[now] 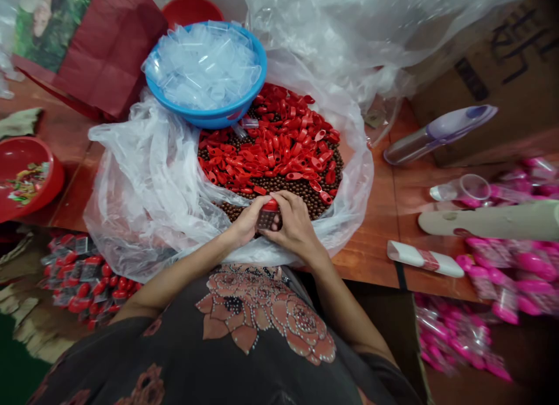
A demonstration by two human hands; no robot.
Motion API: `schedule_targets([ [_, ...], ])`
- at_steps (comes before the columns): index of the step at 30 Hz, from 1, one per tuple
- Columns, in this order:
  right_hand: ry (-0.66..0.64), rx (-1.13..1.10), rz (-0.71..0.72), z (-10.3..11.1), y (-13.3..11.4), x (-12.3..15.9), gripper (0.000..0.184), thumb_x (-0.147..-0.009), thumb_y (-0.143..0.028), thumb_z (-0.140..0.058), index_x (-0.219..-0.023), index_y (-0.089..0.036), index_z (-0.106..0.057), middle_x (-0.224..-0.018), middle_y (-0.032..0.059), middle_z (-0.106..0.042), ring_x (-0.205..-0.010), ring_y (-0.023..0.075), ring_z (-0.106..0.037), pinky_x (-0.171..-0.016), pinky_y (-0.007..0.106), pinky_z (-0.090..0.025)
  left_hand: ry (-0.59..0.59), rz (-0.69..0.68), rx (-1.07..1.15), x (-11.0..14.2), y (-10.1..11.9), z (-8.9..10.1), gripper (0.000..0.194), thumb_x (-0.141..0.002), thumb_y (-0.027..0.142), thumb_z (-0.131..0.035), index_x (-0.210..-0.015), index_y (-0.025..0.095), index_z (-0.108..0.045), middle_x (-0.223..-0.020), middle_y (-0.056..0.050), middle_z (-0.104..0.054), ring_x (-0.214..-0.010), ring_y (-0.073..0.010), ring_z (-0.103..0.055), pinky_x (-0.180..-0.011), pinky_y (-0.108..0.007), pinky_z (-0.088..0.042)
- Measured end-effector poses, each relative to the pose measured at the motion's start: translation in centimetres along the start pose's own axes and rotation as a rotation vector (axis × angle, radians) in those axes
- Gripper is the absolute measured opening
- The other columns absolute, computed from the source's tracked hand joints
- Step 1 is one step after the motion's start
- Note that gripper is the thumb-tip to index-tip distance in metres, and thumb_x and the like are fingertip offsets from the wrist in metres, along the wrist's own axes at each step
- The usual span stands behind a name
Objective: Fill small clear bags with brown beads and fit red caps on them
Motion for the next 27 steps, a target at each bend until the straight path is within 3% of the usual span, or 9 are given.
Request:
schedule_targets([
  [4,0.026,0.061,0.081,0.1,-0.5,-0.2,0.065,-0.075,-0.043,-0.067,-0.132,-0.02,-0.045,-0.129,0.0136,-0.057,-0.12,0.0313,-0.051,-0.103,0.047,-0.037,-0.055,-0.092,0.049,0.3,0.3,-0.9,0.031,-0.085,0.046,-0.049,-0.084,0.016,-0.059,-0.054,0.001,-0.052,-0.042,-0.0093,-0.046,-0.043,-0.021,-0.037],
  [8,0.045,0.064,0.155,-0.4,-0.9,0.0,0.058,-0.076,-0.046,-0.065,-0.126,-0.018,-0.051,-0.123,0.0139,-0.062,-0.115,0.0297,-0.056,-0.101,0.045,-0.037,-0.057,-0.127,0.06,0.8,0.2,-1.4,0.033,-0.084,0.039,-0.049,-0.107,0.017,-0.058,-0.048,0.006,-0.043,-0.036,-0.0072,-0.036,-0.038,-0.018,-0.029],
  [12,0.01,0.04,0.137,-0.8,-1.1,0.1,0.061,-0.078,-0.045,-0.066,-0.13,-0.019,-0.049,-0.127,0.0138,-0.061,-0.118,0.0299,-0.055,-0.103,0.047,-0.037,-0.042,-0.127,-0.001,1.4,0.3,-1.3,0.041,-0.085,0.041,-0.047,-0.118,0.018,-0.055,-0.049,0.006,-0.046,-0.036,-0.0081,-0.038,-0.038,-0.018,-0.03],
  [14,-0.057,0.01,0.104,-1.2,-1.0,0.0,0.074,-0.08,-0.046,-0.067,-0.143,-0.021,-0.037,-0.138,0.0149,-0.053,-0.127,0.0312,-0.05,-0.105,0.049,-0.038,0.029,-0.183,-0.063,1.9,1.9,0.1,0.039,-0.087,0.042,-0.048,-0.117,0.018,-0.055,-0.052,0.004,-0.052,-0.039,-0.0095,-0.045,-0.04,-0.019,-0.035],
  [16,-0.118,-0.041,0.082,-1.6,-0.9,0.0,0.09,-0.082,-0.047,-0.068,-0.153,-0.022,-0.018,-0.149,0.0168,-0.041,-0.136,0.0323,-0.042,-0.107,0.05,-0.04,0.136,-0.303,-0.119,2.7,5.1,2.5,0.037,-0.088,0.044,-0.049,-0.115,0.019,-0.055,-0.059,0.001,-0.06,-0.044,-0.0111,-0.053,-0.044,-0.021,-0.042],
  [18,-0.123,-0.091,0.061,-1.7,-0.4,0.0,0.094,-0.085,-0.045,-0.066,-0.156,-0.023,-0.008,-0.152,0.0182,-0.034,-0.14,0.0324,-0.038,-0.108,0.051,-0.043,0.227,-0.41,-0.114,4.0,8.8,5.2,0.035,-0.089,0.047,-0.05,-0.11,0.02,-0.056,-0.066,0.0,-0.065,-0.049,-0.012,-0.058,-0.05,-0.023,-0.047],
  [20,-0.091,-0.115,0.023,-1.7,0.3,-0.2,0.082,-0.09,-0.04,-0.06,-0.155,-0.025,-0.014,-0.149,0.0175,-0.038,-0.137,0.0317,-0.042,-0.109,0.052,-0.043,0.267,-0.437,-0.061,5.4,11.5,7.8,0.038,-0.089,0.052,-0.049,-0.105,0.019,-0.058,-0.069,-0.002,-0.067,-0.052,-0.012,-0.06,-0.051,-0.023,-0.049],
  [22,-0.091,-0.123,0.023,-2.2,0.7,-0.5,0.069,-0.093,-0.038,-0.055,-0.154,-0.028,-0.023,-0.145,0.0159,-0.043,-0.133,0.0316,-0.047,-0.108,0.053,-0.045,0.271,-0.416,-0.012,6.7,12.8,9.6,0.044,-0.088,0.058,-0.048,-0.101,0.017,-0.059,-0.069,-0.002,-0.066,-0.05,-0.0114,-0.058,-0.048,-0.022,-0.047],
  [27,-0.119,-0.182,0.097,-3.7,0.0,-1.2,0.055,-0.094,-0.042,-0.053,-0.146,-0.027,-0.042,-0.142,0.0145,-0.048,-0.13,0.0308,-0.051,-0.107,0.052,-0.046,0.305,-0.404,0.035,8.4,12.6,11.9,0.036,-0.084,0.049,-0.055,-0.096,0.015,-0.062,-0.059,0.001,-0.059,-0.038,-0.0076,-0.042,-0.035,-0.018,-0.032],
])
Point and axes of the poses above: each hand's wrist, its own x-axis away from the middle knuckle, its own z-axis out of the back of the hand, y = z × x, the point moved 7 cm from there along -x, towards the middle knuckle
